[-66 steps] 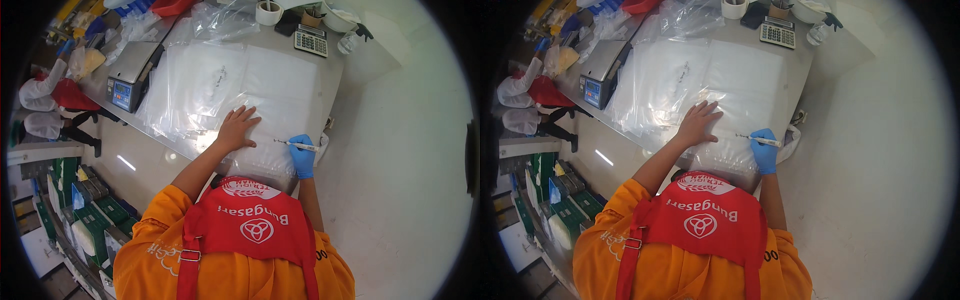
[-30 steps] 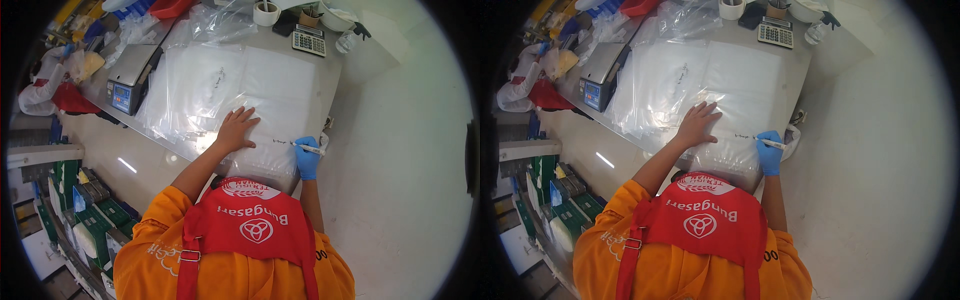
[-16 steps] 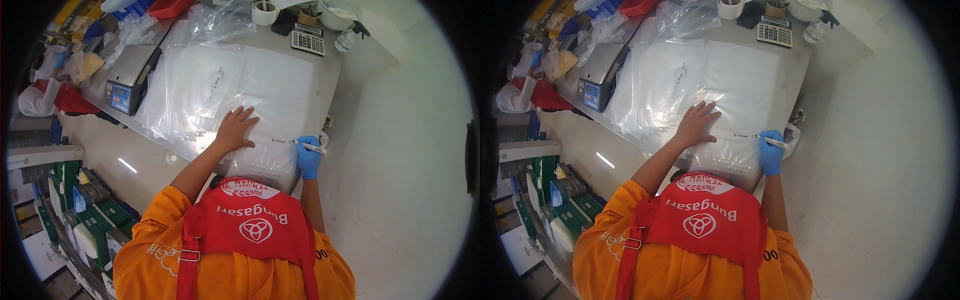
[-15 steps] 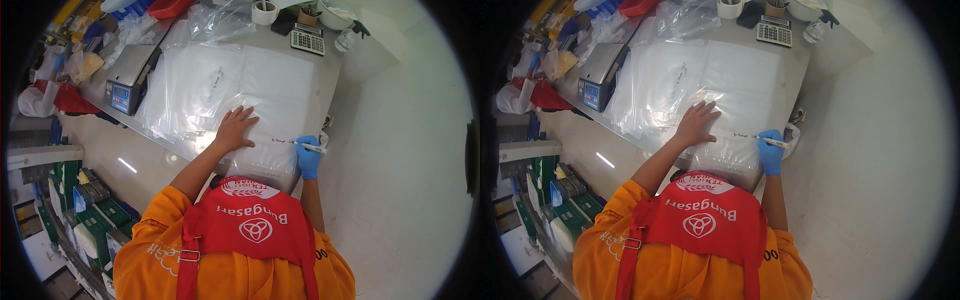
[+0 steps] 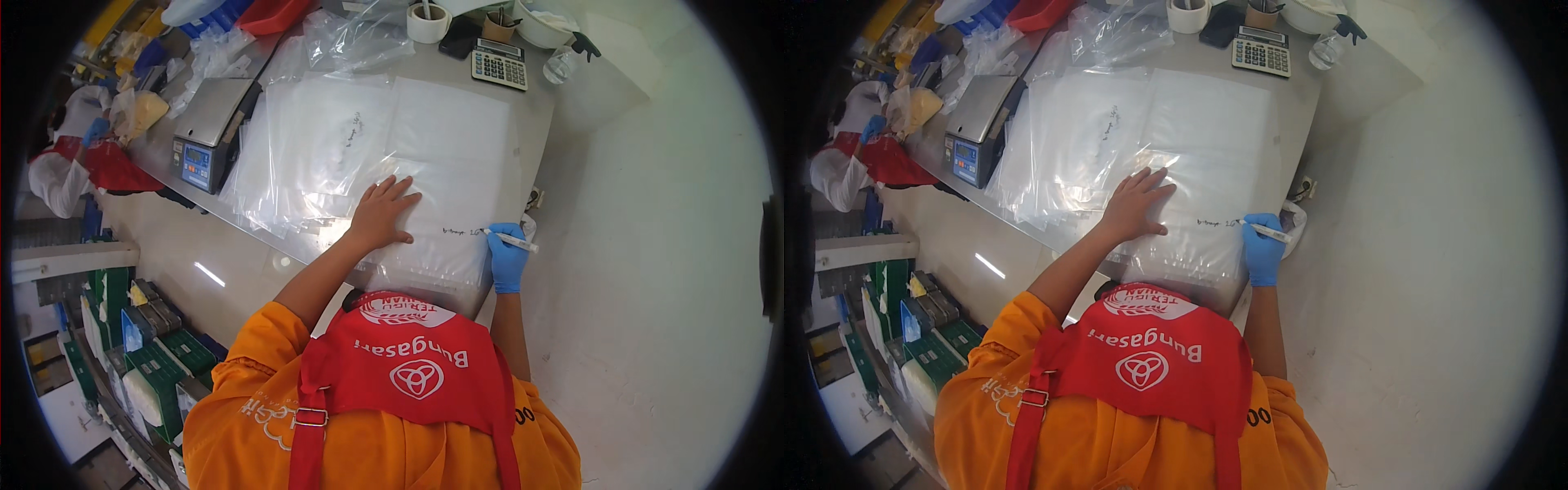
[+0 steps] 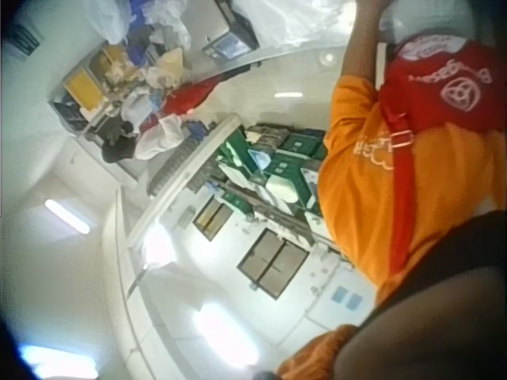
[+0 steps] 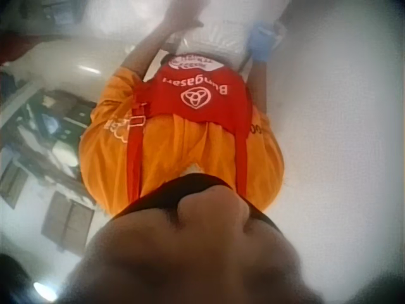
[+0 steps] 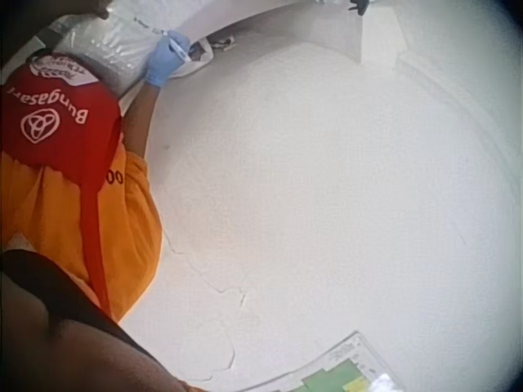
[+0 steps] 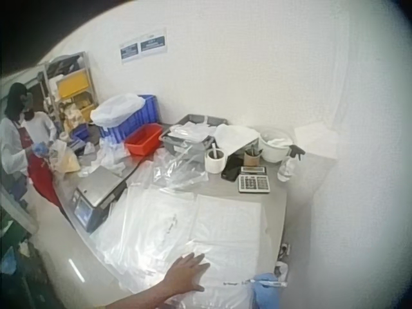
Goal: The person writes on bubble-wrapped packages with a marker while wearing blue gloves. They handle the packages one at a time, writing on the surface and then moving the package aside. The workspace includes a digital scale, calculator, and stacks of plastic bags.
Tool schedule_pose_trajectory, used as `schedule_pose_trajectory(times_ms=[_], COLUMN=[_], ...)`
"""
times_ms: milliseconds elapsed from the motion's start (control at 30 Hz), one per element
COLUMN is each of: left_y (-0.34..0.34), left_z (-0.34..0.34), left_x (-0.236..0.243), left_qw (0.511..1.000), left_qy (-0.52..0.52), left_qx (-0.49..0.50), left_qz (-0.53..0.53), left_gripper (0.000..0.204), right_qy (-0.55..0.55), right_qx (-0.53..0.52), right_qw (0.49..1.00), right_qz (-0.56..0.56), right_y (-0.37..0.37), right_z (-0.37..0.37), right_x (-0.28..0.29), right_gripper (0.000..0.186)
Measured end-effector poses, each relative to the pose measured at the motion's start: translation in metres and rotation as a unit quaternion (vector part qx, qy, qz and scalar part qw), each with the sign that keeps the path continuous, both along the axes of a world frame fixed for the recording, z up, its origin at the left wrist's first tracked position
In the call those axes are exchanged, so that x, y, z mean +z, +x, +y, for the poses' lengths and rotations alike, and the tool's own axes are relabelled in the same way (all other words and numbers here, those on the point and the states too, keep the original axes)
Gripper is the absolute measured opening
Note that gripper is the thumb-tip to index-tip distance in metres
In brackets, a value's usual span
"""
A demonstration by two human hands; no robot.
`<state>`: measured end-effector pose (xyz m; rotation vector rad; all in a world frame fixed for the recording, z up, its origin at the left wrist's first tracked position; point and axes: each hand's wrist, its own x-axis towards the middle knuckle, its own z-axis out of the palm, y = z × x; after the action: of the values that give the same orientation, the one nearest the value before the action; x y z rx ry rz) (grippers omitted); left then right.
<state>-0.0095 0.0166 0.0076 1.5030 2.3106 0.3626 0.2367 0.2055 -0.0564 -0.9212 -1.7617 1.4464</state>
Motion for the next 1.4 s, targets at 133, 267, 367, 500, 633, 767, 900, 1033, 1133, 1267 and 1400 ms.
schedule_pose_trajectory(times_ms=[133,267,367,500,633,767,900,1033,1133,1267,1400], left_y=[-0.013,-0.015,-0.016,-0.029,-0.035,-0.063,-0.116,-0.171,-0.174,-0.162,-0.129], left_z=[0.019,0.062,0.088,0.118,0.132,0.118,0.058,-0.042,-0.090,-0.112,-0.094], left_x=[0.003,-0.007,-0.025,-0.028,-0.001,0.029,0.022,-0.024,-0.031,-0.031,-0.015], left_qw=[0.996,0.994,0.971,0.985,0.963,0.896,0.841,0.836,0.846,0.836,0.837], left_qy=[-0.082,0.097,0.155,0.122,0.242,0.351,0.435,0.345,0.279,0.195,0.174], left_qx=[-0.024,-0.004,0.011,0.022,0.105,0.207,0.302,0.425,0.445,0.504,0.451], left_qz=[-0.032,0.049,0.182,0.118,-0.053,-0.176,-0.110,0.017,0.095,0.096,0.257], left_gripper=[0.085,0.074,0.063,0.031,0.019,0.009,0.020,0.036,0.046,0.061,0.073], right_qy=[-0.165,-0.191,-0.194,-0.183,-0.182,-0.190,-0.195,-0.211,-0.211,-0.181,-0.107], right_qx=[-0.053,-0.047,-0.043,-0.044,-0.066,-0.072,-0.062,-0.006,0.037,0.091,0.099], right_qw=[0.981,0.973,0.970,0.971,0.969,0.967,0.969,0.974,0.974,0.979,0.989], right_qz=[0.093,0.120,0.138,0.147,0.155,0.153,0.137,0.081,0.071,0.024,0.029], right_y=[0.004,0.005,-0.002,0.006,0.013,0.012,-0.003,-0.026,-0.041,-0.050,-0.046], right_z=[0.008,0.009,0.004,0.010,0.013,0.014,0.000,-0.023,-0.041,-0.055,-0.046], right_x=[0.007,0.005,0.012,0.023,0.034,0.032,0.023,0.016,0.014,0.006,-0.001], right_gripper=[0.009,0.010,0.009,0.010,0.010,0.010,0.010,0.010,0.011,0.012,0.011])
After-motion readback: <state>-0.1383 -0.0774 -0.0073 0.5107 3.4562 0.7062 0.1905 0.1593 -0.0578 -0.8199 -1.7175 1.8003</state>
